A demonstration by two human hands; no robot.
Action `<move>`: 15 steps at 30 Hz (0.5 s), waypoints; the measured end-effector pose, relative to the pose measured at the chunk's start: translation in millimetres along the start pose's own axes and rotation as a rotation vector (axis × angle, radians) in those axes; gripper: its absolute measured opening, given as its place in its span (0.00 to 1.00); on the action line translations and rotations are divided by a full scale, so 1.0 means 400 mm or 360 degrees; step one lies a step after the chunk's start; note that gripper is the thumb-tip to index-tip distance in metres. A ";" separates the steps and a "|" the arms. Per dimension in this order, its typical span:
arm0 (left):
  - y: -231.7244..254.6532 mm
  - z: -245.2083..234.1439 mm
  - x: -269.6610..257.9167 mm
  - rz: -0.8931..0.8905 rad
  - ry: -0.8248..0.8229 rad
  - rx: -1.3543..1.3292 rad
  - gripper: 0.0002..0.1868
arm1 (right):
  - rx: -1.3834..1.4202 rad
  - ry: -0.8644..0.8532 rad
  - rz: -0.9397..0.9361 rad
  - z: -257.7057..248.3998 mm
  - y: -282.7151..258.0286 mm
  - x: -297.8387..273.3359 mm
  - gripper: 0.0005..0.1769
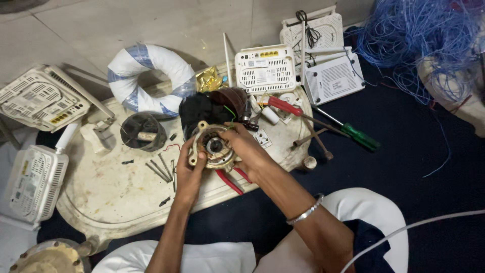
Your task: The person sits on the floor and cleans a small electric motor component with a black cloth. They then pick up a motor stator, insert the cleaned component into it, and rotate the assembly to check the fit.
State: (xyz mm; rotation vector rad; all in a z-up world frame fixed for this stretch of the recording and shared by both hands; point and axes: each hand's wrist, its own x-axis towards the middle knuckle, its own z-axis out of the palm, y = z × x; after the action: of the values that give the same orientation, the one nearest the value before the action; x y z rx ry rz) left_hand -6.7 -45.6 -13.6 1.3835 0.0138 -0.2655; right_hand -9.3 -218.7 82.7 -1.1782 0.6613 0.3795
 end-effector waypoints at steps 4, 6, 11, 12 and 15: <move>-0.005 0.007 0.000 0.0244 -0.0099 0.0246 0.34 | 0.0078 0.0031 -0.0032 0.001 -0.002 -0.022 0.30; -0.001 0.007 0.000 0.0097 -0.0065 0.0344 0.36 | 0.0116 0.0028 -0.0040 0.002 0.000 -0.029 0.30; -0.005 0.006 0.002 0.0304 -0.0137 0.0325 0.36 | 0.0214 0.0150 -0.0042 0.012 0.006 -0.032 0.31; -0.007 0.005 0.004 0.0329 -0.0146 0.0320 0.36 | 0.0218 0.0163 -0.0041 0.013 0.005 -0.032 0.31; -0.014 0.003 0.003 0.0307 -0.0123 0.0418 0.36 | 0.0208 0.0194 0.0024 0.011 0.005 -0.031 0.29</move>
State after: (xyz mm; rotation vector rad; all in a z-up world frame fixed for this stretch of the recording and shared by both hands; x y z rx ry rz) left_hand -6.9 -48.0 -18.8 1.6221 -0.2248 -0.1629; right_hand -18.7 -213.1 90.3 -1.0781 0.7895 0.2747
